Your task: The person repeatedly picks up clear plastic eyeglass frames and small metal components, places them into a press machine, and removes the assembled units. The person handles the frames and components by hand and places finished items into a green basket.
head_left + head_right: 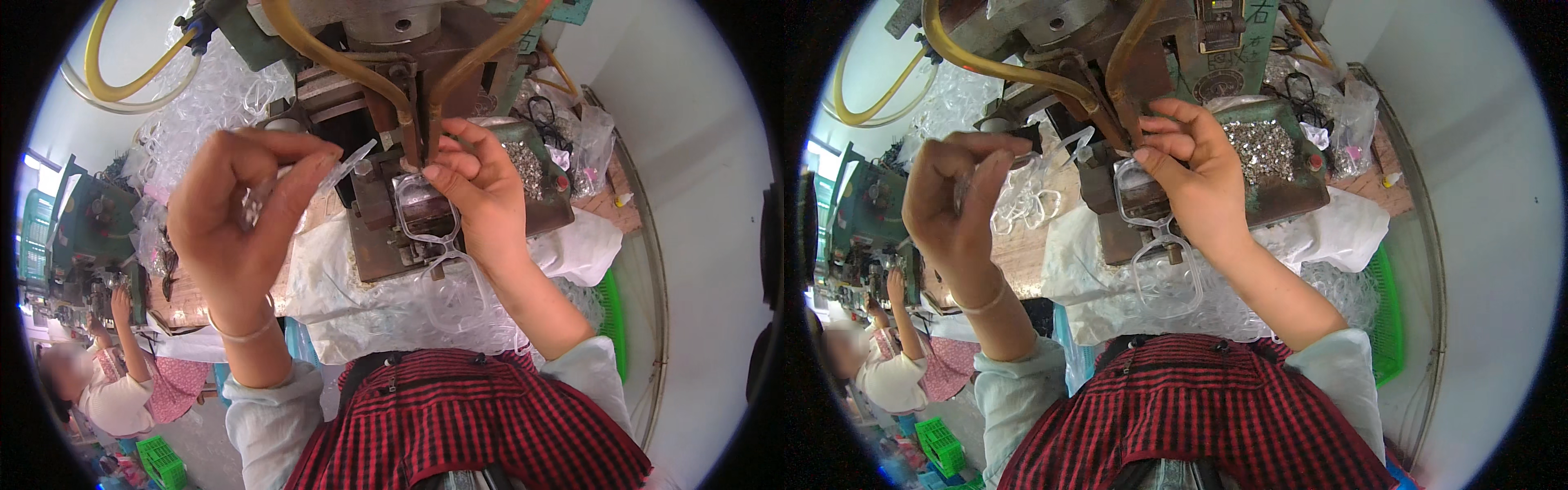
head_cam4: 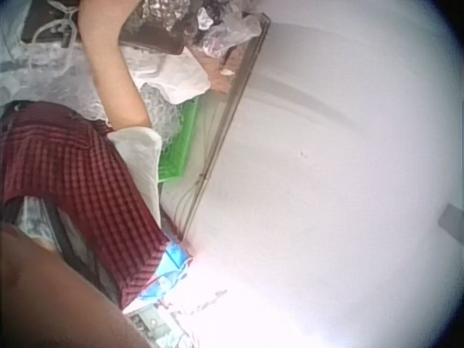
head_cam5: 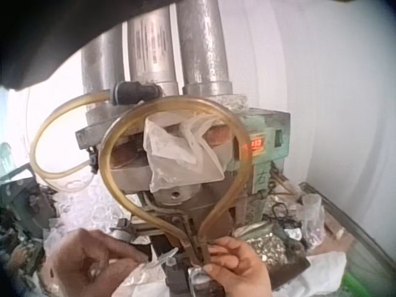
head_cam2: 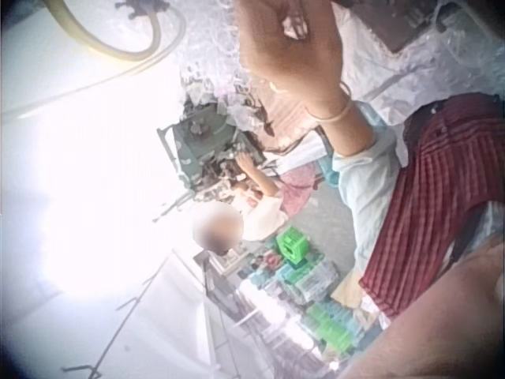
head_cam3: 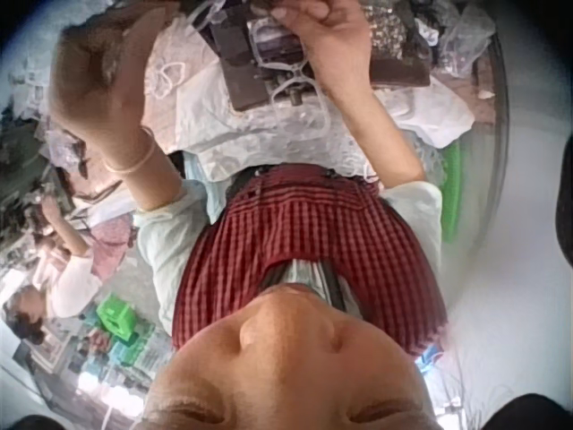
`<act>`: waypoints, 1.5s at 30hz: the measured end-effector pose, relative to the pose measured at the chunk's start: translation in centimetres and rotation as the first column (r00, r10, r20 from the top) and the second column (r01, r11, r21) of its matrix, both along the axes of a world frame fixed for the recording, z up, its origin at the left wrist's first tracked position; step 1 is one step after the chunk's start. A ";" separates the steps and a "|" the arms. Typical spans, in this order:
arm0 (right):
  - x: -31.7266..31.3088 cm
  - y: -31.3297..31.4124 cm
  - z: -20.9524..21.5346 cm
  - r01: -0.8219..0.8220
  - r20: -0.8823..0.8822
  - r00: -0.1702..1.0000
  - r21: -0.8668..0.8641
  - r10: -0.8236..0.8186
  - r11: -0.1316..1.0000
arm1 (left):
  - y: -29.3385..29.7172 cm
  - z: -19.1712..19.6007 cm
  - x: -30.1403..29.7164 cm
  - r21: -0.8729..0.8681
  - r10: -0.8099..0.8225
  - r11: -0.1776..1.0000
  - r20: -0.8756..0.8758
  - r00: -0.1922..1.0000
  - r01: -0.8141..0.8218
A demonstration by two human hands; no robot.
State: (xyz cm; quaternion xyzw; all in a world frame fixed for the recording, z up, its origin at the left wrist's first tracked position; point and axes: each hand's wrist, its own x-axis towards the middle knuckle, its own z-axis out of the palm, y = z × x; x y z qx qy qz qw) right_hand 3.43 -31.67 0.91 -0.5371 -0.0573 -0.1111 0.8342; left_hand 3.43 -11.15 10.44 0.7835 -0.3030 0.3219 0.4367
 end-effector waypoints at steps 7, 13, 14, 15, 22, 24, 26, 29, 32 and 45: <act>-3.7 -0.2 1.3 0.335 0.365 0.924 -0.620 -0.117 0.710 | -2.2 -0.9 -2.1 0.379 -0.233 0.918 0.277 0.932 0.117; -3.3 -7.6 -5.8 0.375 0.184 0.895 -0.803 -0.406 0.463 | -5.7 -4.7 -4.5 0.571 -0.444 0.781 0.221 0.868 0.254; -3.8 -8.7 -7.0 0.291 0.141 0.921 -0.869 -0.362 0.401 | -6.1 -5.1 -4.7 0.574 -0.419 0.788 0.236 0.877 0.222; -4.0 -9.4 -7.5 0.205 0.095 0.943 -0.922 -0.319 0.329 | -6.5 -5.4 -4.9 0.576 -0.391 0.796 0.255 0.884 0.186; -1.7 -13.5 -7.3 0.504 0.246 0.810 -0.756 -0.532 0.417 | -7.3 -5.7 -4.9 0.544 -0.359 0.816 0.211 0.909 0.196; -2.1 -13.3 -7.9 0.455 0.272 0.836 -0.828 -0.476 0.328 | -7.3 -5.5 -4.6 0.551 -0.364 0.811 0.211 0.907 0.196; -3.2 -12.5 -7.7 0.345 0.200 0.875 -0.897 -0.440 0.278 | -7.1 -5.8 -5.0 0.548 -0.363 0.809 0.183 0.914 0.212; -3.5 -11.4 -7.4 0.296 0.237 0.874 -0.952 -0.423 0.077 | -6.9 -5.8 -4.8 0.534 -0.365 0.816 0.179 0.914 0.221; -2.7 -10.6 -7.5 0.230 0.252 0.862 -0.968 -0.439 -0.102 | -6.3 -6.3 -5.5 0.419 -0.370 0.866 0.170 0.914 0.272; -1.7 -10.5 -7.3 0.404 0.251 0.879 -0.844 -0.406 0.352 | 7.4 -17.0 9.0 0.313 0.379 0.882 -0.028 0.925 -0.352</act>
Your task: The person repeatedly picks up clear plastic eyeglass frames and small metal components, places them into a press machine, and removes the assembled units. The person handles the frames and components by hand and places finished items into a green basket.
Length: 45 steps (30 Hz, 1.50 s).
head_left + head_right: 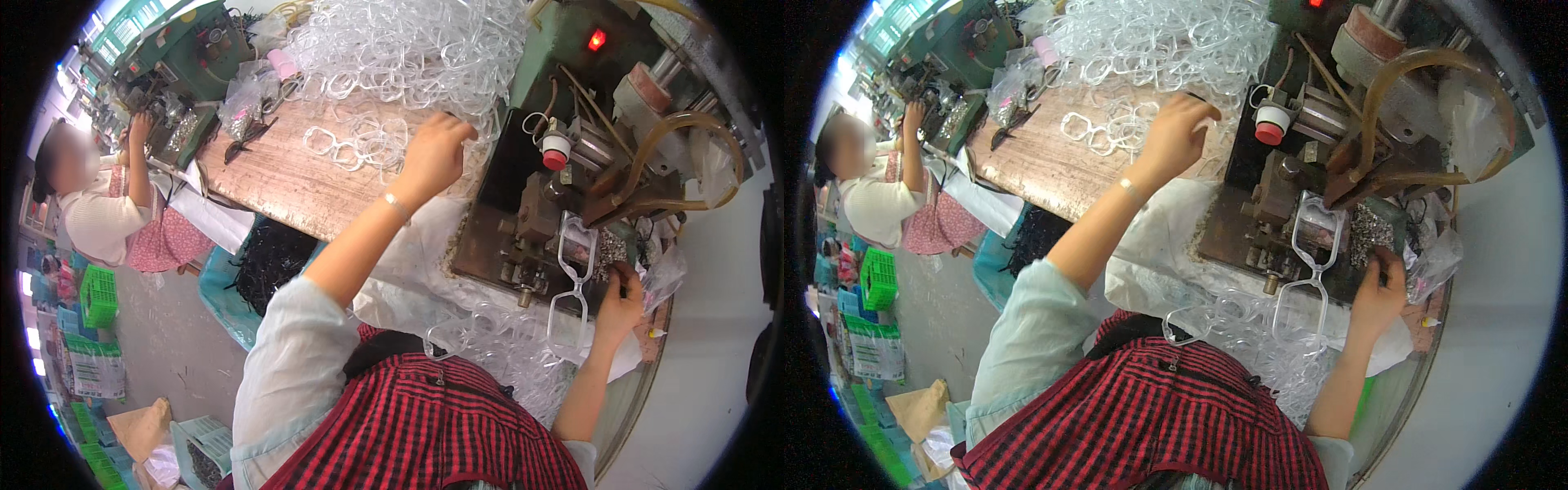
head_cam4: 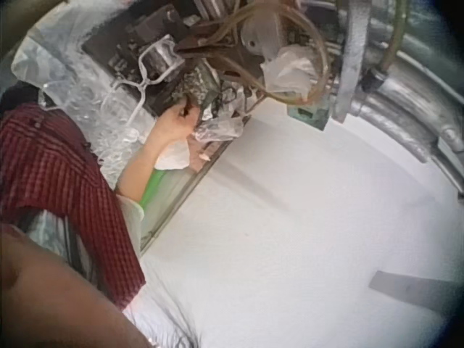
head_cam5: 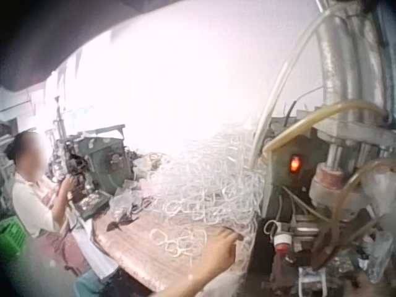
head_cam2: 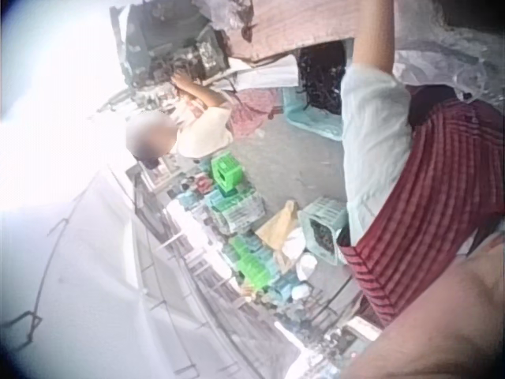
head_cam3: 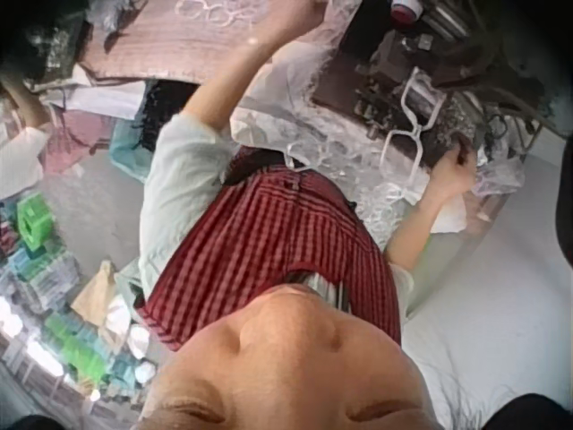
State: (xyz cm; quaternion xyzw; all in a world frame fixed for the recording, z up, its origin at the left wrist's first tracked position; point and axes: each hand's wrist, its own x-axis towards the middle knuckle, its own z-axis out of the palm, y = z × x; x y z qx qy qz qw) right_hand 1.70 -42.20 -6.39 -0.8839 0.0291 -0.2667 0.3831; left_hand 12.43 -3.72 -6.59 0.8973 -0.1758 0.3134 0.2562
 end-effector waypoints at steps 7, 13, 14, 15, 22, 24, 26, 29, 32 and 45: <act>-2.8 -2.7 -1.8 0.179 0.072 0.982 -0.097 -0.172 0.979 | 2.2 -5.7 2.1 -0.334 -0.264 0.933 -0.389 0.883 0.132; -4.0 0.9 2.8 -0.043 0.056 0.998 0.221 0.031 0.974 | 3.5 -2.2 -2.5 -0.901 -0.403 0.406 -0.326 0.855 -0.152; -3.2 2.2 4.2 -0.165 0.095 0.984 0.206 0.148 0.965 | 3.1 -1.4 -2.7 -0.870 -0.356 0.463 -0.356 0.864 -0.167; -2.2 3.8 5.5 -0.244 0.137 0.967 0.270 0.214 0.931 | 2.1 -1.1 -2.6 -0.815 -0.249 0.561 -0.334 0.909 -0.146; 2.2 8.9 5.8 -0.347 0.211 0.938 0.577 0.275 0.739 | -3.5 1.4 -7.0 -0.935 -0.389 0.225 0.170 0.905 0.272; 1.6 9.1 5.6 -0.344 0.198 0.938 0.649 0.286 0.679 | -5.1 4.8 -9.4 -0.844 -0.358 0.323 0.309 0.881 0.428; 1.8 9.2 5.8 -0.349 0.213 0.934 0.718 0.287 0.603 | -7.0 7.3 -11.2 -0.679 -0.541 0.343 0.422 0.728 0.649; 1.6 10.4 7.6 -0.342 0.185 0.910 0.843 0.372 0.416 | -8.6 8.8 -13.5 -0.556 -0.887 0.147 0.291 0.358 0.818; 1.2 10.8 8.4 -0.338 0.204 0.902 0.881 0.379 0.331 | -9.4 8.5 -16.7 -0.626 -0.996 -0.019 0.080 0.040 0.780; -1.9 -0.2 -0.1 -0.088 -0.111 0.990 -0.019 0.086 0.996 | -11.6 8.0 -9.6 0.100 -0.674 0.735 0.213 0.707 0.671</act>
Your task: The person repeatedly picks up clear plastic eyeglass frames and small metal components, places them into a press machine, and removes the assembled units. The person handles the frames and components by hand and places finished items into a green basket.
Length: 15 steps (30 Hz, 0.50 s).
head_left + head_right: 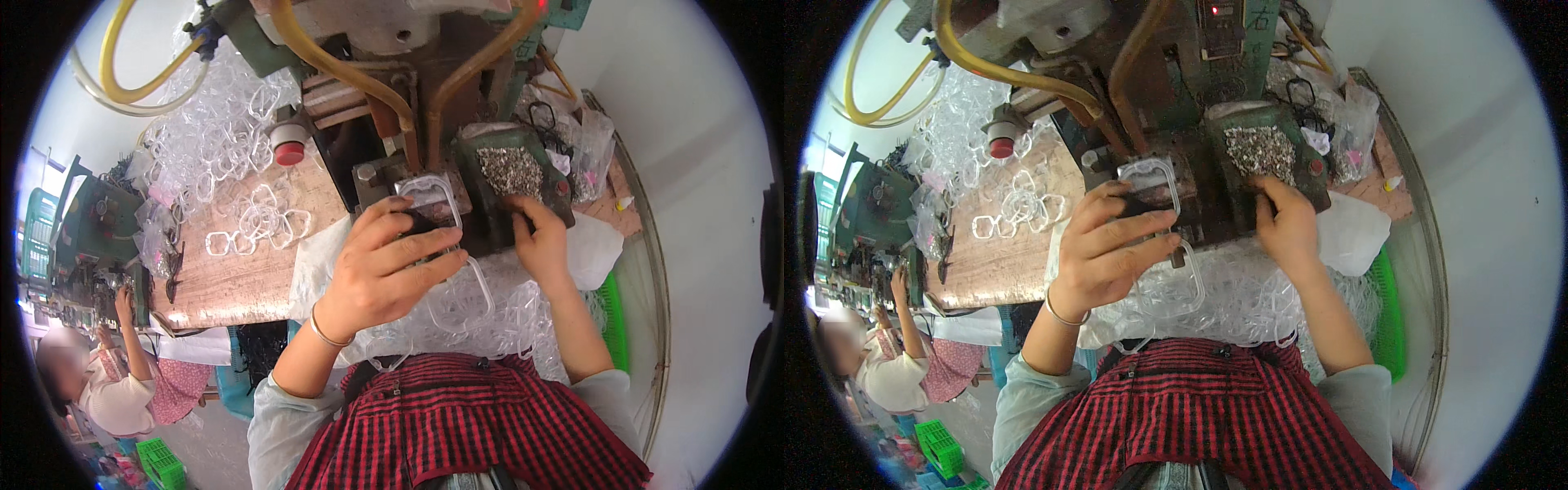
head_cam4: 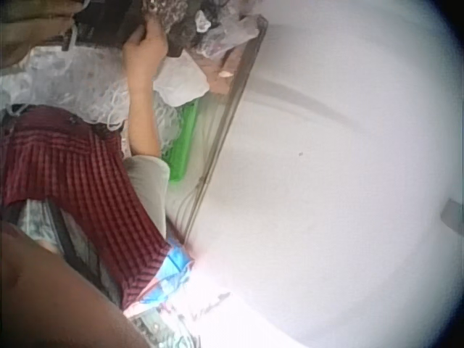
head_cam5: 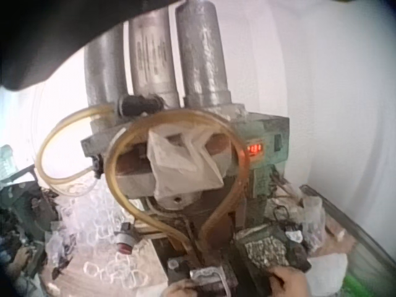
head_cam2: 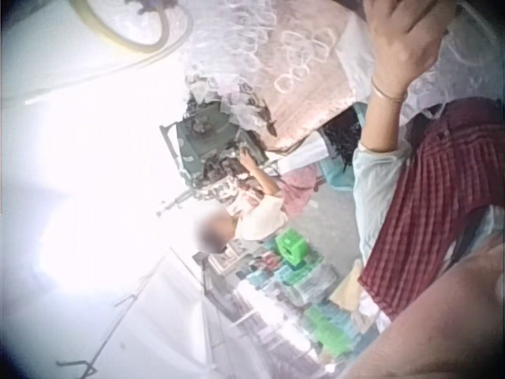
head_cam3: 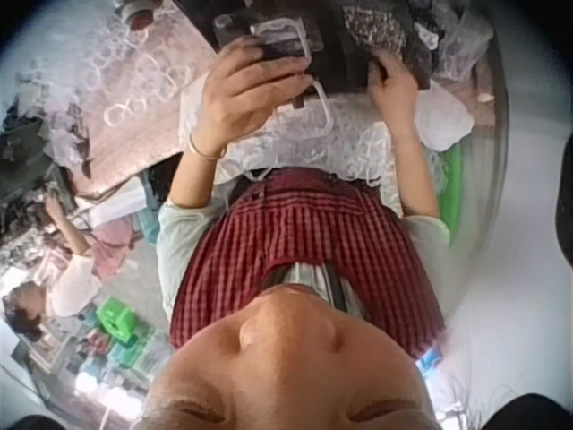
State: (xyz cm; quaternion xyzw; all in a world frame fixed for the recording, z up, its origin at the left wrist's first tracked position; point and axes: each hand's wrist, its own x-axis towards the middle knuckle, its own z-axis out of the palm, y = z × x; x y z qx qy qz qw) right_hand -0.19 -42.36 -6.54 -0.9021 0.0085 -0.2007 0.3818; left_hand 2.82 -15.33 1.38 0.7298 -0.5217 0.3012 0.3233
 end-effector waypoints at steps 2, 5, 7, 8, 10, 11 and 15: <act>0.2 -0.4 0.6 0.051 0.072 0.996 0.137 -0.061 0.989 | 0.2 0.2 -0.2 0.035 -0.012 0.999 -0.057 0.998 0.014; 1.9 -2.5 1.8 0.195 0.314 0.913 0.228 -0.261 0.954 | 0.4 1.3 -0.4 0.103 -0.038 0.993 -0.129 0.991 0.052; 2.3 -3.2 0.7 0.173 0.107 0.975 0.194 -0.196 0.966 | 0.5 1.8 -0.1 0.129 -0.060 0.988 -0.169 0.984 0.082; 1.4 -3.3 0.3 0.160 0.116 0.979 0.055 -0.165 0.986 | 0.5 2.1 0.0 0.139 -0.068 0.986 -0.177 0.982 0.093; 0.2 -1.9 0.7 0.124 -0.030 0.992 0.038 -0.123 0.992 | 0.8 1.9 0.0 0.176 -0.053 0.980 -0.195 0.979 0.088; -0.2 -1.3 0.7 0.151 -0.045 0.987 -0.045 -0.153 0.987 | 1.0 1.6 -0.3 0.165 -0.043 0.983 -0.202 0.979 0.077; -0.3 -0.7 0.1 0.229 0.037 0.973 -0.332 -0.230 0.915 | 1.0 0.5 -0.7 0.101 -0.024 0.994 -0.185 0.982 0.043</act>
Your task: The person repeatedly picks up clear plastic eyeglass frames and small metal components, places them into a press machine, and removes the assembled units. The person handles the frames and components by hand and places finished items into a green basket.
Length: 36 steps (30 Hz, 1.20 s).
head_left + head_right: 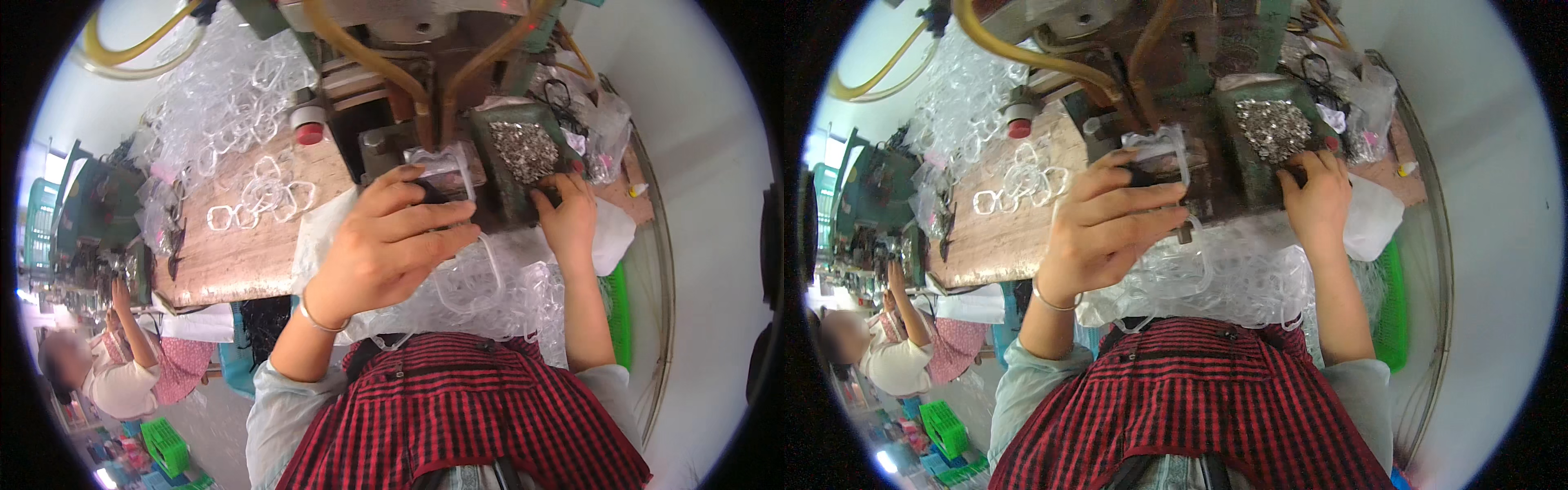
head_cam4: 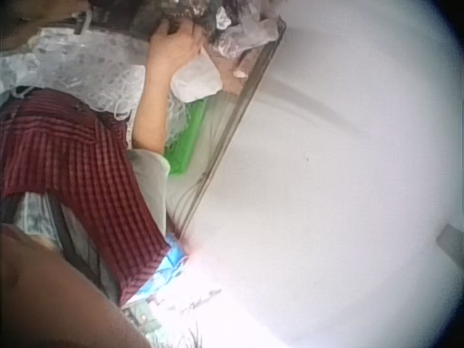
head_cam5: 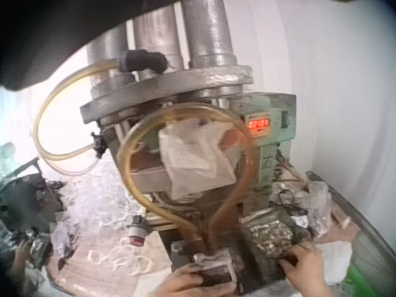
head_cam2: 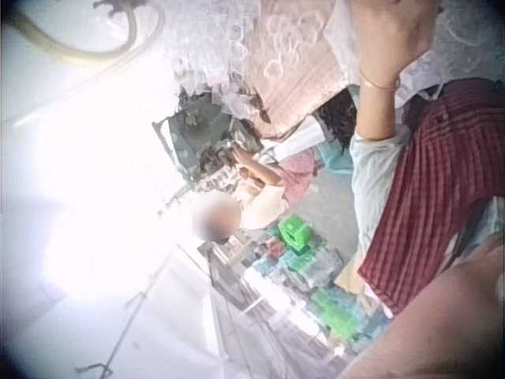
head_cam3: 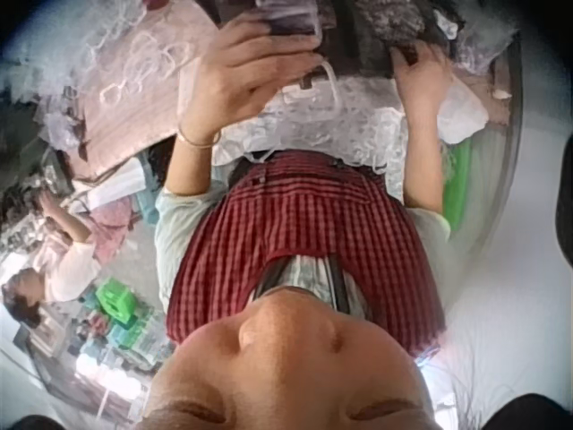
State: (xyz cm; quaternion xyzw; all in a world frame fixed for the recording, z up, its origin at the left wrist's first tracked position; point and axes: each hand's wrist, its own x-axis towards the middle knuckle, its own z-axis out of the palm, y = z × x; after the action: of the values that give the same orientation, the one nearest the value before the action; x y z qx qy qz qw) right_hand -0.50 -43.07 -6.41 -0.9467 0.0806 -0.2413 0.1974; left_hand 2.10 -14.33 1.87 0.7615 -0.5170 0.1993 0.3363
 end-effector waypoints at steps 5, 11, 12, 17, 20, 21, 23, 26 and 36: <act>1.9 0.5 -0.7 0.030 -0.075 0.996 -0.161 -0.043 0.987 | 0.3 -1.4 -3.6 -0.058 0.143 0.988 -0.017 0.990 -0.144; 2.2 -1.8 -2.3 -0.016 0.027 1.000 0.495 0.004 0.869 | 10.4 0.7 -6.3 -0.344 0.788 0.593 0.060 0.613 -0.728; 2.5 -1.7 -2.2 -0.048 0.073 0.997 0.499 0.013 0.865 | 11.8 0.7 -4.2 -0.555 0.727 0.548 -0.054 0.684 -0.626; 4.1 -0.7 -1.7 -0.111 0.103 0.992 0.466 0.071 0.878 | 18.6 -1.3 5.8 -0.067 0.802 0.578 0.231 0.551 -0.813; 2.9 0.0 -1.0 -0.064 0.196 0.980 0.168 0.030 0.984 | 21.2 -5.1 10.2 0.437 0.560 0.603 0.365 0.744 -0.668; 2.1 0.0 -0.8 -0.049 0.210 0.978 0.172 0.012 0.984 | 22.8 -6.9 11.1 0.525 0.595 0.587 0.236 0.769 -0.616; 0.5 -0.7 -0.8 0.011 0.156 0.986 0.270 -0.055 0.963 | 25.9 -10.0 12.4 0.592 0.672 0.591 0.016 0.740 -0.549; -0.7 0.1 0.4 0.006 0.164 0.984 0.359 -0.069 0.933 | 25.6 -10.0 11.9 0.302 0.674 0.711 -0.035 0.738 -0.635; 3.9 10.0 6.4 -0.496 0.437 0.868 0.724 0.238 0.479 | 7.6 -4.6 5.0 -0.703 -0.017 0.304 -0.679 0.734 -0.643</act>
State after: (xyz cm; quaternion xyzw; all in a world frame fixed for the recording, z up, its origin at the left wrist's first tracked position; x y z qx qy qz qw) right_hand 3.44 -33.11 -0.05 -0.6960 -0.0521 -0.2570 0.6685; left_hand 7.07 -6.78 -2.76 0.5533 -0.0182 0.2772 0.7853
